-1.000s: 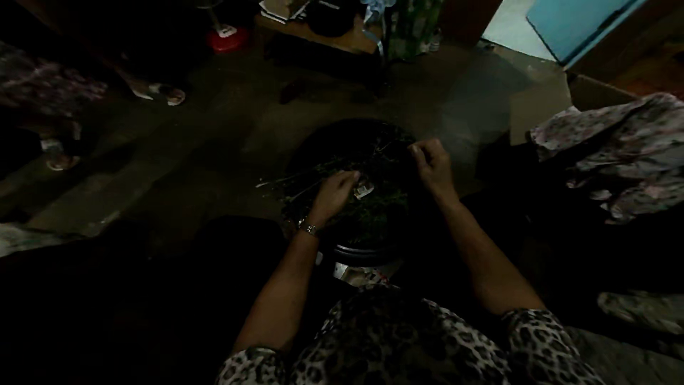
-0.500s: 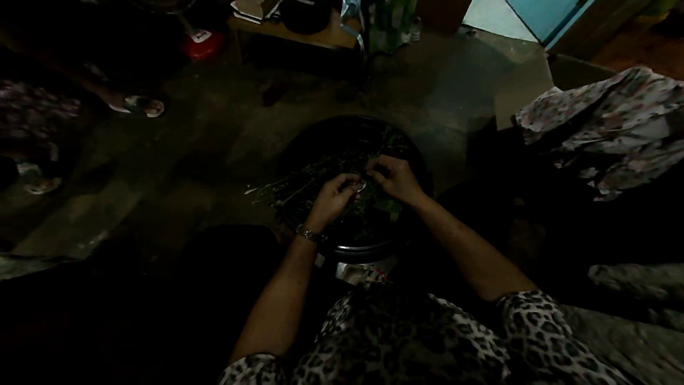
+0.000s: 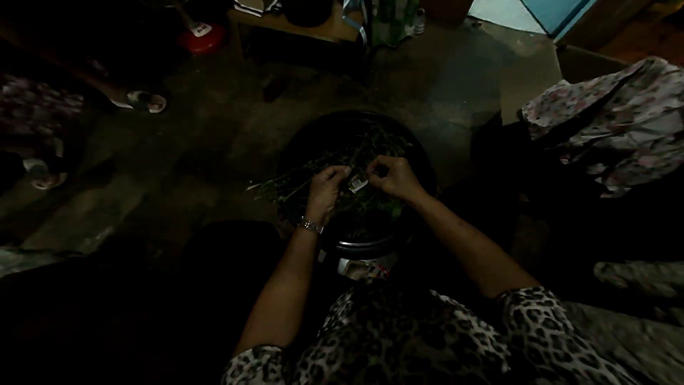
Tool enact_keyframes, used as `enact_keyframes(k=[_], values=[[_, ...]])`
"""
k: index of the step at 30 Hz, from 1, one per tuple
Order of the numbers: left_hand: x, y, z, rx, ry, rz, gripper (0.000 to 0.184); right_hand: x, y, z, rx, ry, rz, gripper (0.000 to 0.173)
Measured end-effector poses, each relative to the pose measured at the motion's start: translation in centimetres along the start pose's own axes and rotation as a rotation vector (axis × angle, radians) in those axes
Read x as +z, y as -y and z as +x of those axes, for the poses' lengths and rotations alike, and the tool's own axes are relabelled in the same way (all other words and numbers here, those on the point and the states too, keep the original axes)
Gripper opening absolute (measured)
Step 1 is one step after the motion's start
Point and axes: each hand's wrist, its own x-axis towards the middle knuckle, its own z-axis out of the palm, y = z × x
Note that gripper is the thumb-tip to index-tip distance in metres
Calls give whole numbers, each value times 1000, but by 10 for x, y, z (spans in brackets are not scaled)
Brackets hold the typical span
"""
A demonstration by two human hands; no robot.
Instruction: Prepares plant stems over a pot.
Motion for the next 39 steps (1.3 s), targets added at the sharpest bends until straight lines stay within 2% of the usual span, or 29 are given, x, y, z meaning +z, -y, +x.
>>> enact_keyframes(k=[7,12,17,24,27,30,32,36,39], values=[[-2,4,4,63,-27,50,14,-2,2,1,12,-5,13,10],[-22,-1,7,106,-69,118,17,-15,2,1,48,-15,7,12],[-32,4,19,154,-136,45,14,-27,3,0,58,-8,34,9],[-43,0,23,155,-177,188,23,-52,1,1,76,-17,-4,6],[-42,-1,20,194,-62,323,25,-48,-8,1,-36,22,-150,13],[-34,-2,17,263,43,426,22,-33,-18,3,-302,-112,-265,19],[-31,-5,14,301,108,485,21,-28,-16,3,-397,-170,-280,19],[-28,-3,9,393,222,541,17,-23,-22,6,-429,-45,-381,23],[-25,-1,9,415,242,538,13,-21,-20,3,-364,47,-431,22]])
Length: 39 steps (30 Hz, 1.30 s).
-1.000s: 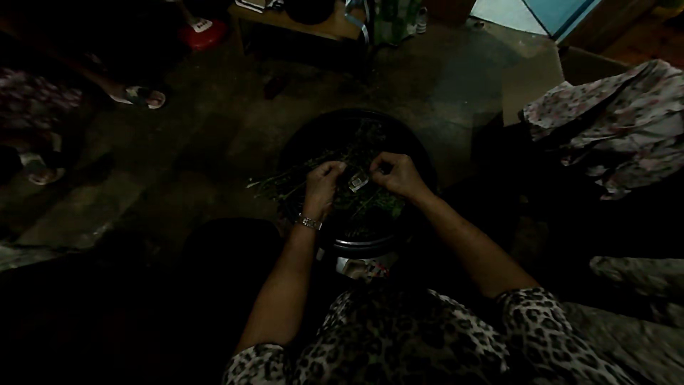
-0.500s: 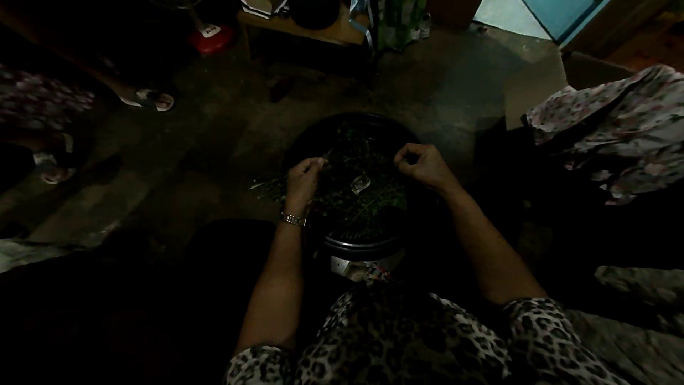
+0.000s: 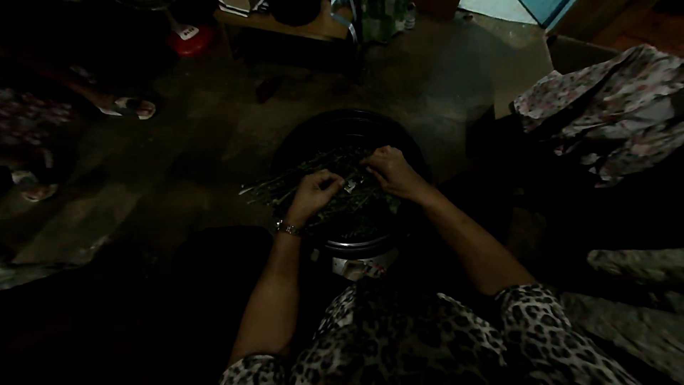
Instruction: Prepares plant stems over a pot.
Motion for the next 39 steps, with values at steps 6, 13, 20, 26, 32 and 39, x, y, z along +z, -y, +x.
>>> enact_keyframes(k=[6,13,20,26,32,39], values=[[0,-5,-2,-34,-35,-82,8,-1,14,0,212,120,211,23],[3,3,-1,4,9,-87,2,11,13,1,129,217,221,40],[5,1,-2,13,8,-115,5,0,29,7,374,370,580,29],[6,3,-6,37,34,-122,6,7,24,7,414,276,755,31],[3,-1,-3,13,85,-134,5,8,20,6,324,218,630,14],[-5,-9,-5,-71,131,-131,10,5,16,6,335,184,609,9]])
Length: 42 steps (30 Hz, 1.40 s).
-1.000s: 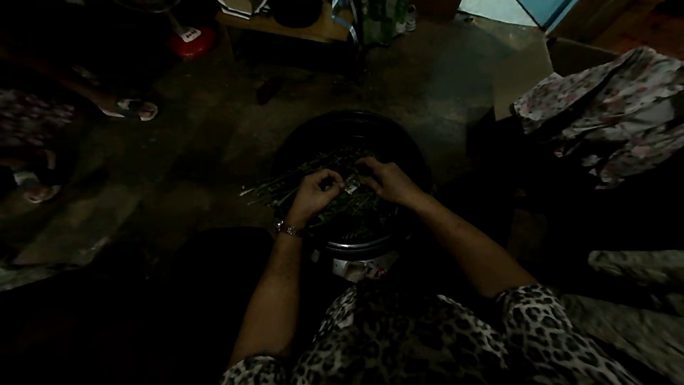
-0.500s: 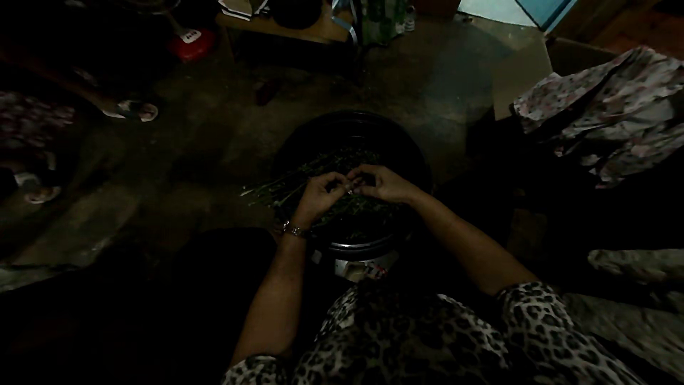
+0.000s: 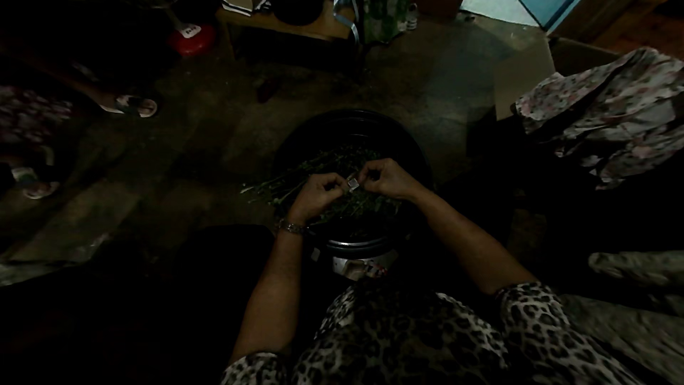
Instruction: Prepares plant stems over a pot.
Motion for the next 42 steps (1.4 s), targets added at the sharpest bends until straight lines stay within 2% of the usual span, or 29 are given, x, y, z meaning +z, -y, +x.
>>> enact_keyframes(k=[8,13,18,21,23,26,29,31,38,40,42], values=[[-9,-2,-3,4,-60,-13,11,-22,7,-3,60,-35,-11,6],[-19,12,-1,48,-120,-70,10,-43,10,-8,68,-135,-53,5],[-25,13,-4,27,-155,-121,11,-59,0,-6,50,-311,-129,10],[-16,1,-6,19,-143,-45,10,-44,-7,-2,-118,-201,-264,35],[-8,0,-3,10,-115,0,8,-24,-4,-1,-160,-108,-214,42],[1,-2,1,30,-86,15,8,3,3,-1,-172,3,-20,30],[4,0,2,51,-72,-16,10,16,5,1,-110,-3,-16,15],[2,1,1,44,-66,-11,11,14,4,2,-86,-13,-22,12],[-15,13,2,36,-133,-54,9,-31,-5,1,-72,-201,-238,14],[-17,13,1,43,-138,-55,9,-34,-8,1,-83,-185,-291,27],[-16,14,1,45,-151,-59,10,-29,-6,0,-69,-88,-255,32]])
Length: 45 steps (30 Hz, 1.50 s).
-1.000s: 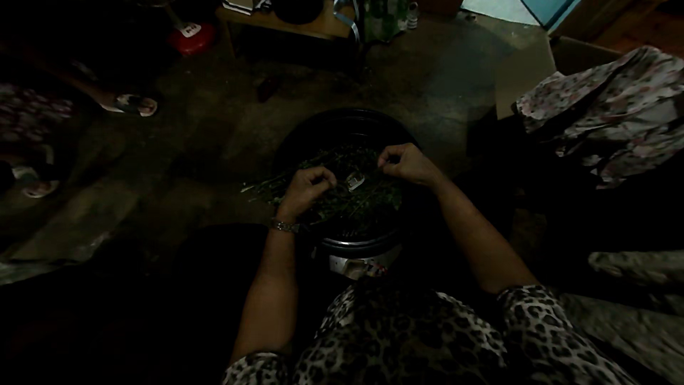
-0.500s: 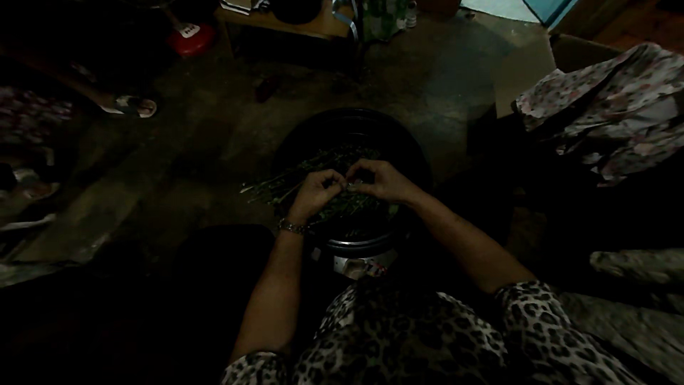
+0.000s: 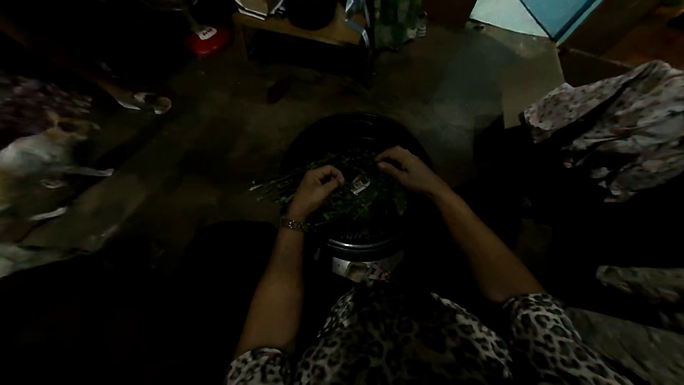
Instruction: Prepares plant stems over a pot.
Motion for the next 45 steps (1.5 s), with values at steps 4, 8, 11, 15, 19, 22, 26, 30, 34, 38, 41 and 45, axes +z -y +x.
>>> enact_keyframes(k=[4,8,11,15,19,22,26,30,34,38,41,45], values=[[0,2,2,13,2,-11,10,9,13,-3,123,241,127,27],[4,-7,-3,-69,64,10,11,16,15,-1,103,180,31,19],[12,-4,-1,-91,172,66,25,21,16,-2,43,172,-81,21],[24,-1,3,-56,209,137,20,27,19,-4,1,101,-88,18],[26,-3,3,-60,179,106,20,24,16,-4,5,84,-50,16],[25,-4,2,-61,158,72,19,22,17,-5,9,73,-25,14],[23,-8,1,-38,123,83,16,20,20,-7,47,4,-14,8],[21,-19,-1,-60,114,88,15,19,27,-6,112,-43,-20,7],[23,-22,2,-94,94,126,14,16,21,-5,94,-54,21,9],[21,-20,2,-92,71,137,13,16,12,-1,50,-92,52,9],[15,-20,1,-114,44,148,13,3,9,-2,78,-113,53,9],[8,-19,-3,-120,2,113,12,-10,14,-4,157,-120,70,5]])
